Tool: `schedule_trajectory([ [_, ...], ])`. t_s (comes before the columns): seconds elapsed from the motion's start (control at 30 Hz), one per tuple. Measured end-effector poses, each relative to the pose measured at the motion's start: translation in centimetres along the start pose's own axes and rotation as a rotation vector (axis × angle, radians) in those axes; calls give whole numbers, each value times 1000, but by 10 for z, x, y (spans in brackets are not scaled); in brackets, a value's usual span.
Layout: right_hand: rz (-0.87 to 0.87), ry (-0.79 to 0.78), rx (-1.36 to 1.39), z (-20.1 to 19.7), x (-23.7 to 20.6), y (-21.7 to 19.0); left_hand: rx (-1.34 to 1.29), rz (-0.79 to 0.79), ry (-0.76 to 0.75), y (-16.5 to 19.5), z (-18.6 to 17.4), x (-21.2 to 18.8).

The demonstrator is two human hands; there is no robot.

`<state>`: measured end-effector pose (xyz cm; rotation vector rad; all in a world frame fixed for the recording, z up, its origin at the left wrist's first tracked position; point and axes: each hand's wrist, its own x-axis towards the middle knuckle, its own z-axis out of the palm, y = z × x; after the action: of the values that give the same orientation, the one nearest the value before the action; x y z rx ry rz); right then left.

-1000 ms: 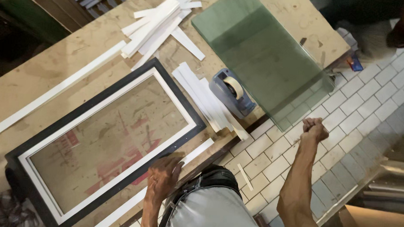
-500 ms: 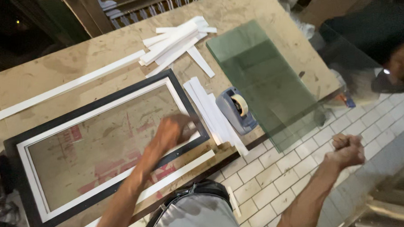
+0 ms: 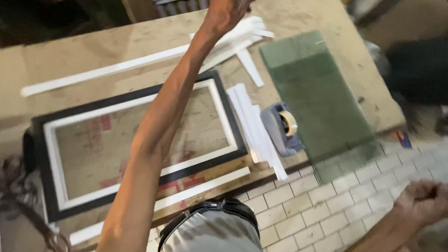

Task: The person assembles a picture frame by cutting white strips with scissors and taping them to the inner edge of a black frame. The person repeatedly measures, cuts, and secures the strips around the frame's perimeter.

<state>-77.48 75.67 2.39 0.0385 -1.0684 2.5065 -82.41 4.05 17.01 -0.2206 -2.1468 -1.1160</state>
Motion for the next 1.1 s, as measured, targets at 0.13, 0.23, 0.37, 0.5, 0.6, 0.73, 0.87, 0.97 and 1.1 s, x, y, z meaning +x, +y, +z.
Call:
schedule_trajectory([
  [0.13,104,-12,-204,57,-38,64,120,-206,195,17,-107,-106],
  [0.23,205,-286,-131,108,-86,120,24,-561,264,45,-196,-235],
  [0.37,408,-256,-436,177,-145,217,-80,-896,585,80,-274,-402],
  [0.5,578,-370,-590,215,-202,306,82,-1024,734,88,-305,-530],
  [0.6,688,-502,-610,235,-241,353,618,-1022,570,83,-322,-589],
  [0.73,768,-531,-623,253,-273,378,796,-1078,507,67,-334,-598],
  [0.87,777,-480,-720,262,-288,382,774,-1162,440,62,-342,-593],
  [0.97,759,-488,-764,266,-294,383,793,-1125,442,61,-344,-589],
  [1.1,779,-490,-695,270,-297,385,782,-1221,419,55,-345,-585],
])
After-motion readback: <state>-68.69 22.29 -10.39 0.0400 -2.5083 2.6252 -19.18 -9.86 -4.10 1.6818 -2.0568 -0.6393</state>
